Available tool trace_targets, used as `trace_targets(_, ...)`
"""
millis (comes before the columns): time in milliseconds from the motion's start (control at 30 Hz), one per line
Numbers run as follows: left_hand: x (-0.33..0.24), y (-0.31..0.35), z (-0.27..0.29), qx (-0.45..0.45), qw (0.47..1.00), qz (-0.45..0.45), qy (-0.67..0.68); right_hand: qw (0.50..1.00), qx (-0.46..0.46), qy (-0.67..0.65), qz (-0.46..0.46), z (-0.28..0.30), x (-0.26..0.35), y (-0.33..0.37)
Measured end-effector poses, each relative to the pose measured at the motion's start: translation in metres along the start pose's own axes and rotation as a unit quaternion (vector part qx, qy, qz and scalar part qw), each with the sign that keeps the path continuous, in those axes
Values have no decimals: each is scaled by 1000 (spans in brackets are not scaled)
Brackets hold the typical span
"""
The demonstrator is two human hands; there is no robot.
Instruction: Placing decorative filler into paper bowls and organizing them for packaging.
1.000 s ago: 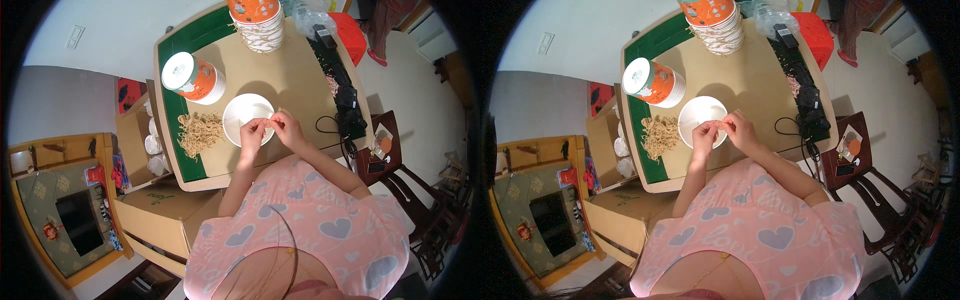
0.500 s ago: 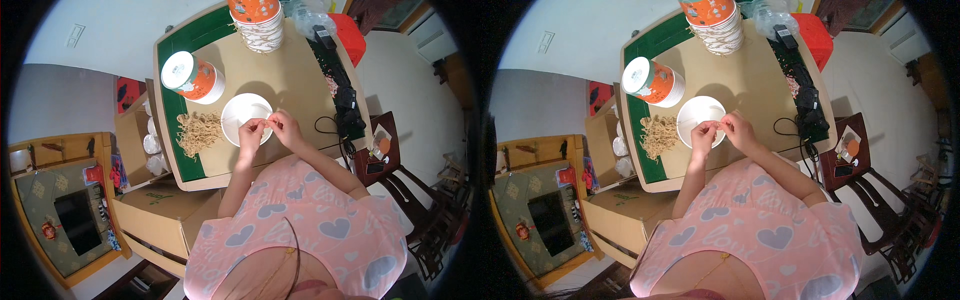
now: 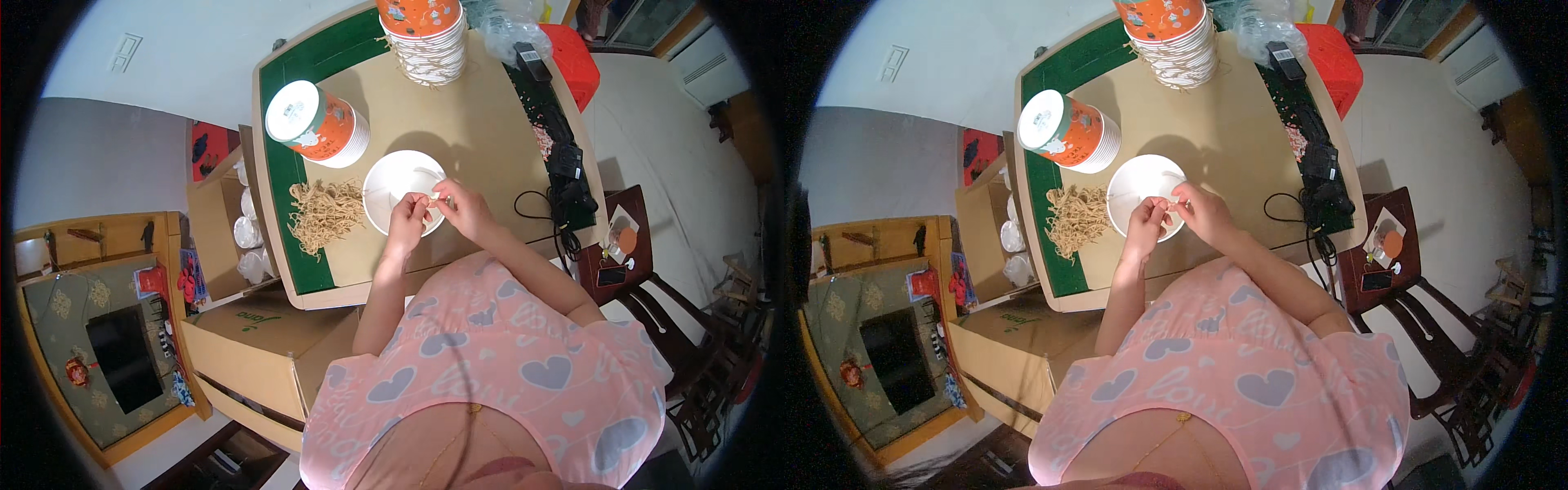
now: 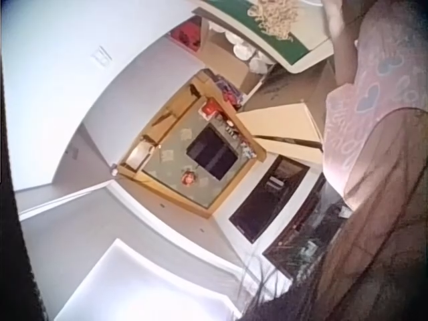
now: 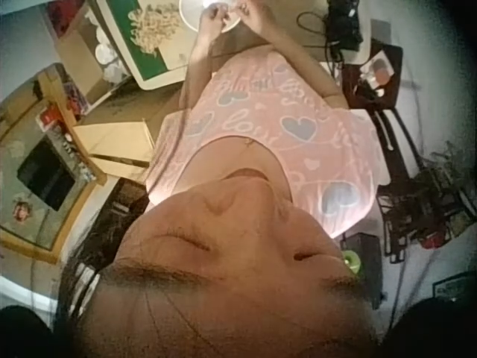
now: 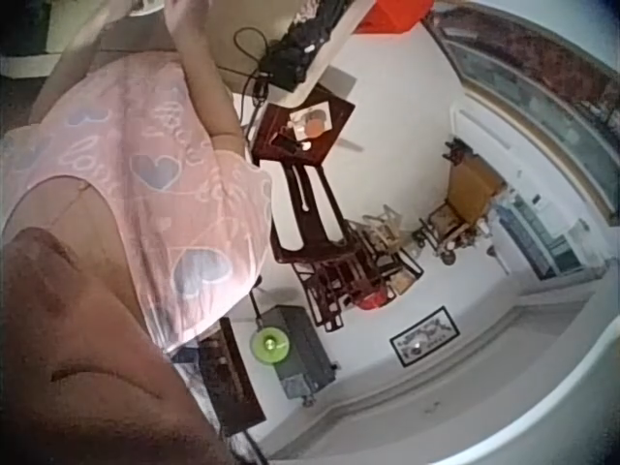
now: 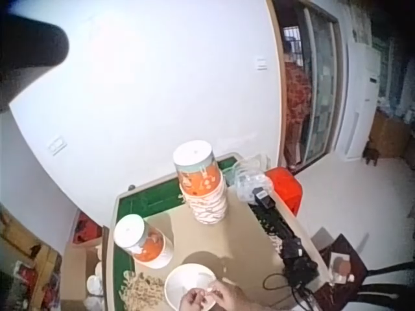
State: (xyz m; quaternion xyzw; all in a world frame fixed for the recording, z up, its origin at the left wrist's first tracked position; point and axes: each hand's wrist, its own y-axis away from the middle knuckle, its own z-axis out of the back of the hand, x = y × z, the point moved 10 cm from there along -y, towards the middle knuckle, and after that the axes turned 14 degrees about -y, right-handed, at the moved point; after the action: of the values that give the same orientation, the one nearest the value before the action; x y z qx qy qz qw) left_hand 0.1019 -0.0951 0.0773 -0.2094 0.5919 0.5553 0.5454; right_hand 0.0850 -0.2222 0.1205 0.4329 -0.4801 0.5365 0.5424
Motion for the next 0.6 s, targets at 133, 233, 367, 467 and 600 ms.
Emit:
trace_targets(133, -1, 2, -4, 38, 998, 21, 46, 999, -10, -13, 51, 1, 4, 0)
trace_targets(233, 2, 3, -2, 31, 993, 56, 100, 998, -13, -13, 53, 2, 9, 0)
trace_targets(367, -3, 2, -3, 21, 994, 54, 95, 999, -14, -24, 43, 4, 1, 0)
trace_targets(467, -11, 4, 0, -15, 998, 28, 51, 997, -28, -16, 68, 5, 3, 1)
trace_targets(600, -8, -1, -1, -3, 1000, 0, -24, 996, -40, -22, 73, 8, 5, 1)
